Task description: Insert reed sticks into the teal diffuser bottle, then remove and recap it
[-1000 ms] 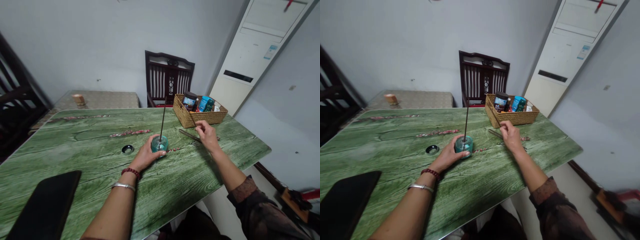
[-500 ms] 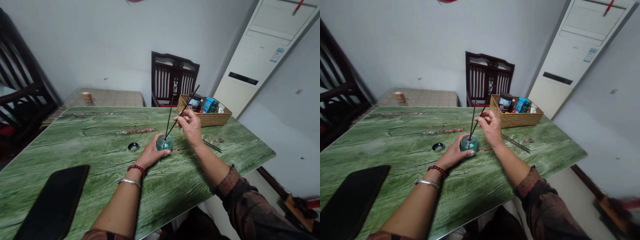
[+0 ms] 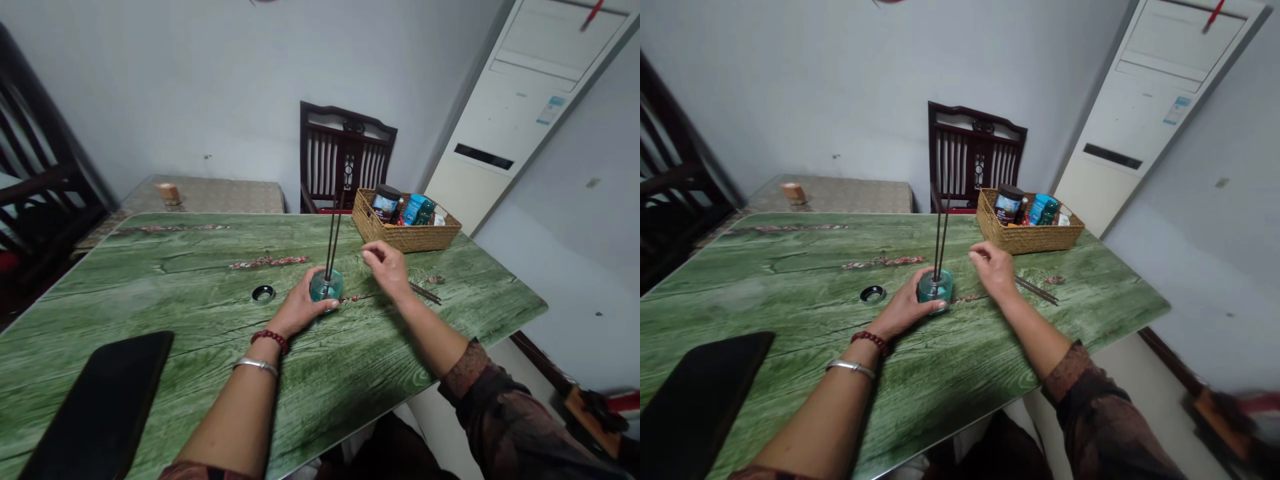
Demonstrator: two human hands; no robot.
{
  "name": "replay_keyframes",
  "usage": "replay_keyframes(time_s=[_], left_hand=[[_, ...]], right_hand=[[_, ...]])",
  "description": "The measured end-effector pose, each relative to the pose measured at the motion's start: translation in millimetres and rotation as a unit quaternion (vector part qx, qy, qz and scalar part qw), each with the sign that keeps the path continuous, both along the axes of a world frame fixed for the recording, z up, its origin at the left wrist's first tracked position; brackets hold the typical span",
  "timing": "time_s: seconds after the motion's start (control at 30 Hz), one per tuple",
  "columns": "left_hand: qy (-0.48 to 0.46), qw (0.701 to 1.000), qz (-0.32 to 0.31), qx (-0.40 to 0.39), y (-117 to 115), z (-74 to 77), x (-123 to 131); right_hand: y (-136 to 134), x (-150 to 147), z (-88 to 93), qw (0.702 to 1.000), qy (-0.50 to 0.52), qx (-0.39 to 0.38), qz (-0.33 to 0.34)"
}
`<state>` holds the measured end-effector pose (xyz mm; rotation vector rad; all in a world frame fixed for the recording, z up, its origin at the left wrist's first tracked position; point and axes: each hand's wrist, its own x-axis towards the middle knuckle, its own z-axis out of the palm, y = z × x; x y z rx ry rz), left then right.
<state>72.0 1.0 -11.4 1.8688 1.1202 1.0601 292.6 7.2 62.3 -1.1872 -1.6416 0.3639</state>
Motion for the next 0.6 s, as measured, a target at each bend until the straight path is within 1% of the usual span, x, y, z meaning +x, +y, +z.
replay_keyframes(time_s=[0.07, 0.13, 0.23, 0.3, 0.37, 0.47, 0.53, 0.6], left_hand=[[0.000, 1.000, -0.003, -0.002, 1, -0.9, 0], [-0.002, 1.000, -0.002, -0.001, 2, -1.6, 0], [0.001, 1.000, 0.001, 0.001, 2, -1.1, 0], [0.008, 1.000, 0.002, -0.002, 2, 0.4, -1], [0.013, 1.000, 0.004, -0.007, 1, 2.3, -1], [0.018, 1.000, 0.014, -0.010, 0, 4.6, 0], [0.019, 1.000, 0.019, -0.008, -1, 5.4, 0], [0.020, 1.000, 0.021, -0.008, -1, 5.8, 1]], right_hand=[[-3, 33, -7.2, 0.995, -0.069, 0.031, -0.070], [-7, 64, -22.0, 0.980, -0.148, 0.044, -0.127], [-14, 96, -51.9, 0.948, -0.262, 0.005, -0.183], [-17, 105, -69.2, 0.925, -0.324, -0.039, -0.195], [-18, 107, -80.0, 0.904, -0.372, -0.075, -0.197], [-17, 105, -84.6, 0.882, -0.417, -0.096, -0.197], [-16, 105, -84.2, 0.877, -0.428, -0.093, -0.197], [-16, 105, -83.5, 0.879, -0.427, -0.086, -0.195]])
